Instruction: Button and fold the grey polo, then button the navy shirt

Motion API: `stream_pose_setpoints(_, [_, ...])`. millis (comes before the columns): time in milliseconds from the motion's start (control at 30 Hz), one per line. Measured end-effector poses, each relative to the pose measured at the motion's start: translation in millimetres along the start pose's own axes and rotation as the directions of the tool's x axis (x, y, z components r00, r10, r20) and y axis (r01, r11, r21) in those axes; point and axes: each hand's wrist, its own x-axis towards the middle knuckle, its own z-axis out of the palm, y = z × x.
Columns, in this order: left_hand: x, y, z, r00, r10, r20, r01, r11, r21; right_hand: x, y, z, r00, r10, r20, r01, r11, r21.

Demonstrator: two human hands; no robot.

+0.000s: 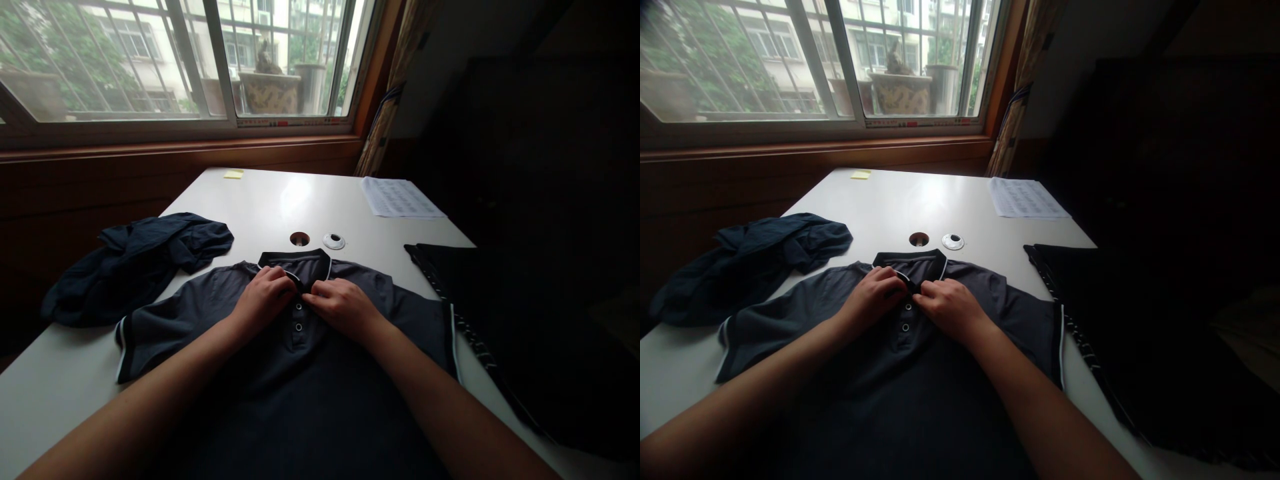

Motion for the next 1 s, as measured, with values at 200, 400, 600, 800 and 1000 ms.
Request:
stream_pose_setpoints(200, [0.9,-5.2,-1.8,0.998,0.009,0.056,-0.011,0.999,0.035,-0.2,0.0,1.0,1.0,0.004,-0.022,-0.003,0.999,0.053])
stream_pose_setpoints(400, [1.8,-10.8,-8.3,0.979,0.18,0.101,-0.186,0.981,0.055,-0.6,0.8,1.8,1.0,0.001,-0.021,0.0,0.999,0.046])
stream_pose_setpoints(600, [2.9,-12.6,-17.8,0.919,0.324,0.223,-0.348,0.935,0.075,-1.4,1.7,3.5,1.0,0.011,-0.015,-0.01,0.999,0.053])
stream_pose_setpoints(800, [4.0,-12.0,-22.4,0.868,0.392,0.306,-0.443,0.889,0.119,-1.8,1.3,3.2,0.999,0.03,-0.016,-0.029,0.997,0.066])
stream_pose_setpoints(1000, [1.7,-16.3,-20.0,0.864,0.443,0.24,-0.469,0.881,0.06,-2.8,2.3,6.1,0.999,0.036,-0.019,-0.035,0.995,0.091])
